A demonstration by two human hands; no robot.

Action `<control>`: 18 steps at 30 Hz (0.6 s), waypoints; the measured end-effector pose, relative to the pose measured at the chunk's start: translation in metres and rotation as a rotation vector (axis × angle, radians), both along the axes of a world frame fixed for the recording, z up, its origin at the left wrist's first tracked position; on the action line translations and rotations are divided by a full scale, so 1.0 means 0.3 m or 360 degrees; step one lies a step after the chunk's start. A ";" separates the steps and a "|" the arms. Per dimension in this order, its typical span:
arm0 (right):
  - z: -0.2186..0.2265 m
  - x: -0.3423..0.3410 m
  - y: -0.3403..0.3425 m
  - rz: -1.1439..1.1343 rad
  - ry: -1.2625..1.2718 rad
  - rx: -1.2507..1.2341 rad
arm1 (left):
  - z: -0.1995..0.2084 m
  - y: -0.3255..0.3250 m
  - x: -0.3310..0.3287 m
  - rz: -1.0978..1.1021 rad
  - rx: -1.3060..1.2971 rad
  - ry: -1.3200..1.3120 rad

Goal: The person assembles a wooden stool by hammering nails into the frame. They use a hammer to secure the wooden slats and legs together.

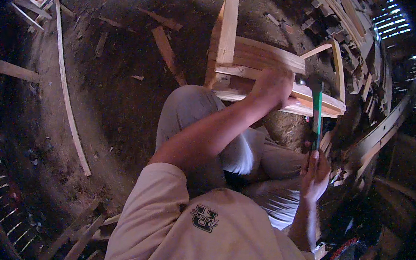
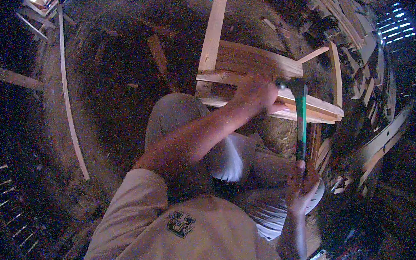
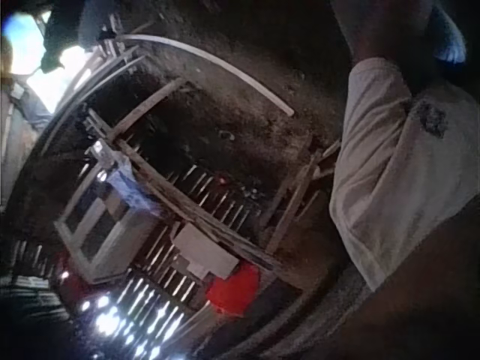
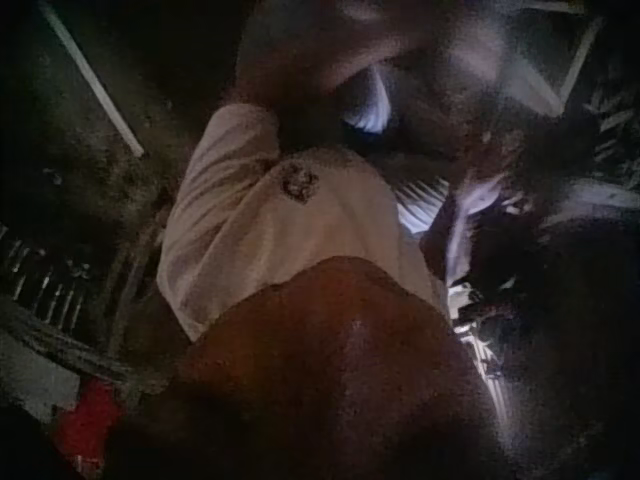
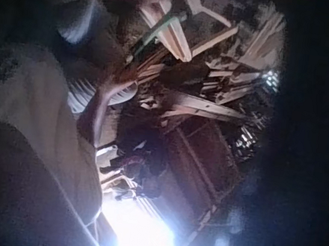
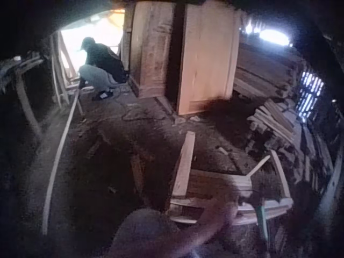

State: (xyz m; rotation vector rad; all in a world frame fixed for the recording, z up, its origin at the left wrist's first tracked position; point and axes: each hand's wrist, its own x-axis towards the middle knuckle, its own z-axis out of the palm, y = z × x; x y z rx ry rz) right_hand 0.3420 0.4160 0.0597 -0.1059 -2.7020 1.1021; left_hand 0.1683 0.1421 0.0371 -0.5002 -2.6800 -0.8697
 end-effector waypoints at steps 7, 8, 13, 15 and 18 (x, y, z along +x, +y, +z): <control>0.119 0.015 0.060 0.0450 0.0189 0.0911 | 0.211 -0.417 -0.090 0.0079 0.0408 -0.0087; 0.153 -0.011 0.039 0.0639 0.0122 0.0778 | 0.231 -0.517 -0.154 0.0234 0.0505 -0.0180; 0.129 -0.125 -0.015 0.1327 0.0020 0.0894 | 0.003 -0.771 -0.680 0.0411 0.0099 0.0300; 0.149 -0.201 -0.178 0.1592 -0.0073 0.0718 | -0.087 -0.777 -0.776 0.0385 0.0149 0.0292; 0.175 -0.244 -0.245 0.1887 -0.0001 0.0883 | -0.137 -0.716 -0.877 0.0191 0.0264 -0.0139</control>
